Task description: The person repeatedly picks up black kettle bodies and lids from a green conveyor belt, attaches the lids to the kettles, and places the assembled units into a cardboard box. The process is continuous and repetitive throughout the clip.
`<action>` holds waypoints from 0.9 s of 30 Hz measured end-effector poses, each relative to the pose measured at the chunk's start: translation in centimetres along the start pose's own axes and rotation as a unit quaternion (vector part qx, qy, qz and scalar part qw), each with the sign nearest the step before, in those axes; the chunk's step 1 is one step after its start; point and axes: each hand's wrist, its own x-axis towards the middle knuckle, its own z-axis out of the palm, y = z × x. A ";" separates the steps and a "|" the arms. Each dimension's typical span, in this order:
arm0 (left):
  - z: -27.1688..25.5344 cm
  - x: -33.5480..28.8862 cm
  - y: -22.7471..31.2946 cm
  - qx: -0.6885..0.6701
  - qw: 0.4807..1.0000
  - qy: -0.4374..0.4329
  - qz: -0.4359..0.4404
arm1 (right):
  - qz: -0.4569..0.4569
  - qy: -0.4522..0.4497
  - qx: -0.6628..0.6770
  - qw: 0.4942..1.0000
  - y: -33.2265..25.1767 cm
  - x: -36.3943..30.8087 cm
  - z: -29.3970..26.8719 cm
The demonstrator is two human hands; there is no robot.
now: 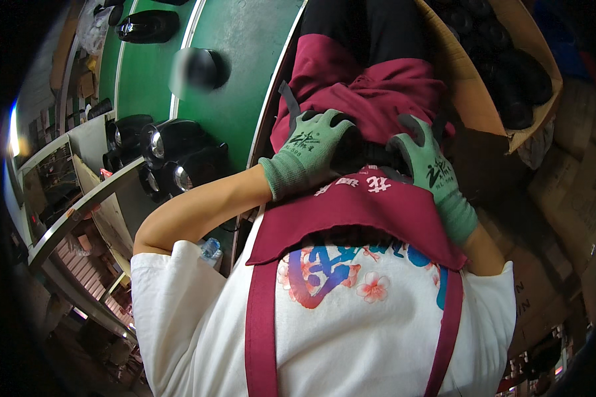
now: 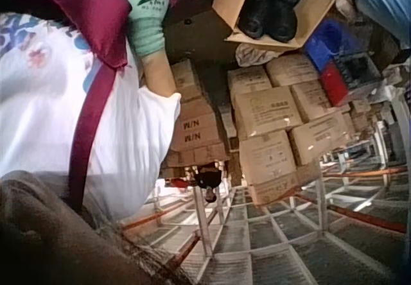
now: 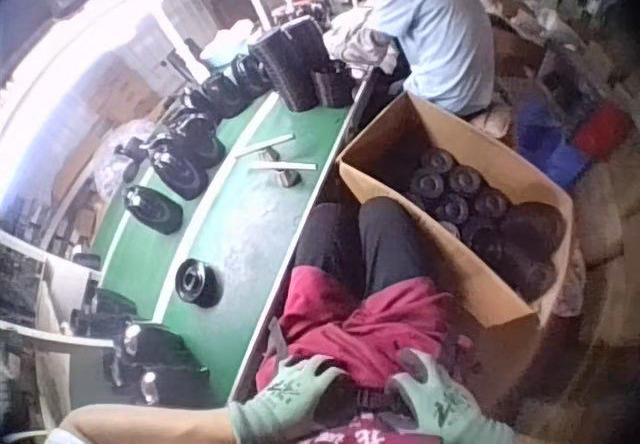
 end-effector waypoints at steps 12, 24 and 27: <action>1.7 -0.4 -0.3 -0.042 0.995 0.084 0.018 | -0.053 -0.062 0.156 0.984 2.9 2.5 0.6; 2.3 -0.9 -1.5 -0.157 0.981 0.109 -0.011 | -0.043 -0.083 0.169 0.981 2.6 1.5 -0.1; 2.7 -1.1 -3.1 -0.408 0.897 0.159 -0.067 | -0.049 -0.028 0.254 0.966 5.0 0.4 0.6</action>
